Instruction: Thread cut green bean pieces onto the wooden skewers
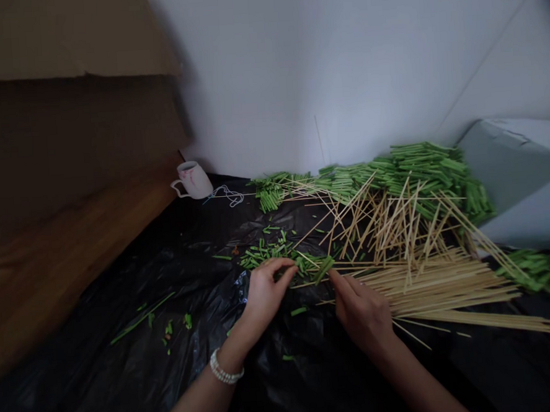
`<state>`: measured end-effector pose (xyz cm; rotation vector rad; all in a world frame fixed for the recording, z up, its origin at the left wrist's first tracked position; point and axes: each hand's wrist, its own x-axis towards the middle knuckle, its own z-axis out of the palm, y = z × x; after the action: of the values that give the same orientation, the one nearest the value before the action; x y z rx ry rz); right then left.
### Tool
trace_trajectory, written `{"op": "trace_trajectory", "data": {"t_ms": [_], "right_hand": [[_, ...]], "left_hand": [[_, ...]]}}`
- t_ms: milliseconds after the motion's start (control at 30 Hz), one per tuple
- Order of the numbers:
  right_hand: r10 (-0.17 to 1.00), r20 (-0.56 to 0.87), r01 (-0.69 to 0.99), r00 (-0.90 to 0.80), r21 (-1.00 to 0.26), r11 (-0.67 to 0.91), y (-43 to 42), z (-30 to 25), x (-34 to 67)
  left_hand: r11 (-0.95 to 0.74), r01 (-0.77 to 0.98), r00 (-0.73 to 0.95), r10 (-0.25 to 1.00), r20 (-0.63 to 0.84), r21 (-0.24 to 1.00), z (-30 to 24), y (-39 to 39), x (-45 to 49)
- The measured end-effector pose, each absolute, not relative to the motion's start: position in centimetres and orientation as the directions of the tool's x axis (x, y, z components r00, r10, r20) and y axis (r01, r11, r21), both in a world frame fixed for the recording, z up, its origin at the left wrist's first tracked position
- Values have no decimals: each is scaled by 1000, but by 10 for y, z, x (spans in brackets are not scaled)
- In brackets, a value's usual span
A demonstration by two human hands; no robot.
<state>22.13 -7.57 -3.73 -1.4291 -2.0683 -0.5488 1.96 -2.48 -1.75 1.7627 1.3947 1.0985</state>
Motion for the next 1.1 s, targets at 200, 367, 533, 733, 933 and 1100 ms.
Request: {"op": "trace_trajectory", "data": {"t_ms": [200, 367, 533, 733, 933, 1100], "right_hand": [[672, 682, 914, -288, -14, 406, -79, -31, 214], [651, 690, 895, -316, -12, 447, -81, -29, 210], [641, 695, 885, -326, -14, 465, -81, -29, 210], [642, 694, 884, -327, -15, 466, -81, -29, 210], [650, 687, 885, -325, -22, 466, -81, -30, 210], [639, 696, 882, -327, -18, 470, -81, -31, 210]], "left_hand": [[215, -325, 34, 976, -216, 921, -14, -17, 10], [341, -541, 129, 937, -325, 769, -10, -16, 7], [369, -543, 164, 927, -336, 754, -11, -16, 8], [372, -516, 193, 928, -318, 772, -12, -17, 9], [374, -510, 192, 927, -321, 775, -11, -17, 9], [372, -513, 193, 928, -319, 774, -12, -18, 8]]}}
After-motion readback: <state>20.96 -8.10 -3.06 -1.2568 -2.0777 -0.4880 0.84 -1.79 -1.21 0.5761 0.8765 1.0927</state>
